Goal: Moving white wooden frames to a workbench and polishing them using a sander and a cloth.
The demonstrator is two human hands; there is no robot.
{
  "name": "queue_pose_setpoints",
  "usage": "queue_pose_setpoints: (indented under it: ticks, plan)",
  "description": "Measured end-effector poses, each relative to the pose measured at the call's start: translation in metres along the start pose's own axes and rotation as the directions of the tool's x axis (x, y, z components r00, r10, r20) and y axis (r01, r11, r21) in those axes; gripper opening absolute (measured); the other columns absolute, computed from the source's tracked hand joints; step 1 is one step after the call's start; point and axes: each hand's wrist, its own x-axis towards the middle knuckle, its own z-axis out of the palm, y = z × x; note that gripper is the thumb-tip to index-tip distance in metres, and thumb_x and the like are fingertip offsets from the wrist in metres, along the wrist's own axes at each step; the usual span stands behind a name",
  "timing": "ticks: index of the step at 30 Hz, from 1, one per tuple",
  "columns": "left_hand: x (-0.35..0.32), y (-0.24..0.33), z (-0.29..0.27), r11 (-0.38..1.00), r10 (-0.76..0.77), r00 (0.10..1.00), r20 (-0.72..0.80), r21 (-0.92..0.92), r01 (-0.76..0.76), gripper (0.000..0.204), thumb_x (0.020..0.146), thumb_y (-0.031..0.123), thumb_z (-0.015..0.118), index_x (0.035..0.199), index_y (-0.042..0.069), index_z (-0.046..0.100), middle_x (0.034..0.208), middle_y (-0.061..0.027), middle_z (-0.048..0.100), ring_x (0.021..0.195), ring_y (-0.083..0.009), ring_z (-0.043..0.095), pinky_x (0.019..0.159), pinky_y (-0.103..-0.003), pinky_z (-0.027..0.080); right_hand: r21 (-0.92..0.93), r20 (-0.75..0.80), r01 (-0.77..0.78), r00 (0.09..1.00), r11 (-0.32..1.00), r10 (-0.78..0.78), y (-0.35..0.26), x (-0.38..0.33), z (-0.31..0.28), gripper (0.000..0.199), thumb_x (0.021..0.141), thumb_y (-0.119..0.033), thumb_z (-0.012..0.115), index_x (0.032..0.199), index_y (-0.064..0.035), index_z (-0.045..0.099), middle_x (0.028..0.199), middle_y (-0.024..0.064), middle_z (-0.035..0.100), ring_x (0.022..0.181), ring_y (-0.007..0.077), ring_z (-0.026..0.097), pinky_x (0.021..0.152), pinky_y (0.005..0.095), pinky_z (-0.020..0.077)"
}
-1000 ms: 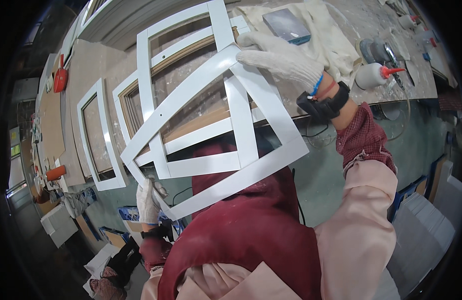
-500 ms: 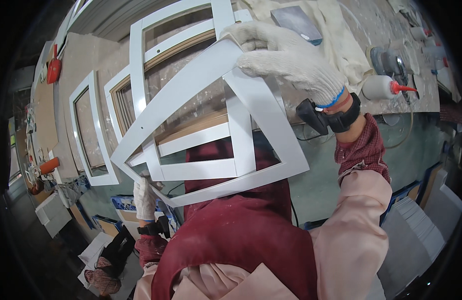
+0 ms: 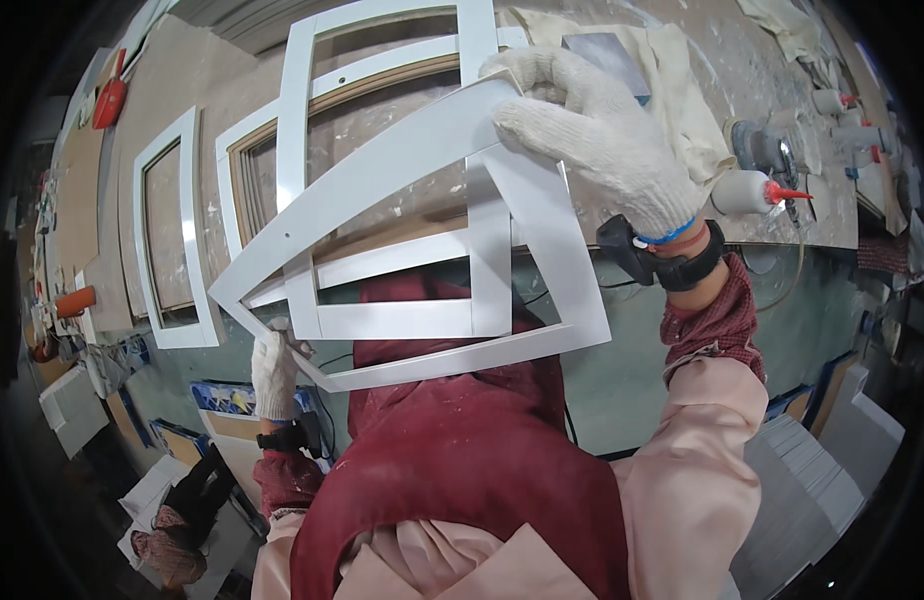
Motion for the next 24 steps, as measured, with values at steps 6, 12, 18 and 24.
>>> queue_pose_setpoints:
  ticks: [6, 12, 18, 24]
  plan:
    - [-0.018, -0.003, -0.015, 0.999, -0.027, 0.999, 0.022, -0.046, 0.028, 0.053, 0.088, 0.037, 0.067, 0.119, -0.001, 0.047, 0.08, -0.0115, 0.061, 0.069, -0.0214, 0.062, 0.065, -0.033, 0.051, -0.546, -0.111, 0.121, 0.97, 0.829, -0.215, -0.004, 0.005, 0.019, 0.032, 0.094, -0.029, 0.059, 0.11, -0.0018, 0.064, 0.088, 0.0014, 0.061, 0.082, 0.0094, 0.056, 0.075, 0.0239, 0.0449]
    - [-0.07, 0.006, -0.035, 0.991, -0.032, 0.984, 0.173, -0.121, 0.054, 0.052, 0.079, 0.037, 0.077, 0.107, -0.002, 0.056, 0.073, -0.0125, 0.062, 0.066, -0.0238, 0.064, 0.062, -0.035, 0.055, -0.63, -0.045, 0.132, 0.978, 0.765, -0.206, -0.026, 0.006, 0.027, 0.032, 0.093, -0.022, 0.057, 0.115, -0.0002, 0.06, 0.103, 0.0117, 0.064, 0.093, 0.0189, 0.06, 0.084, 0.029, 0.0472]
    - [-0.129, 0.009, -0.043, 0.947, 0.083, 0.995, -0.062, -0.307, -0.098, 0.047, 0.083, 0.045, 0.073, 0.093, 0.001, 0.06, 0.067, -0.0108, 0.061, 0.052, -0.0225, 0.061, 0.05, -0.035, 0.054, -0.539, 0.121, 0.323, 0.944, 0.778, -0.308, -0.013, 0.034, 0.036, 0.038, 0.091, -0.013, 0.057, 0.127, -0.0012, 0.055, 0.121, 0.0162, 0.062, 0.112, 0.0323, 0.059, 0.096, 0.0373, 0.0476]
    - [-0.153, -0.012, -0.063, 0.819, 0.158, 0.973, -0.171, -0.527, -0.226, 0.044, 0.089, 0.044, 0.066, 0.101, 0.002, 0.058, 0.072, -0.0082, 0.059, 0.056, -0.0204, 0.059, 0.051, -0.033, 0.052, -0.29, 0.234, 0.125, 0.971, 0.949, -0.057, -0.038, 0.072, 0.088, 0.046, 0.098, -0.045, 0.052, 0.121, -0.006, 0.06, 0.092, 0.0016, 0.062, 0.072, 0.0057, 0.053, 0.06, 0.02, 0.0463]
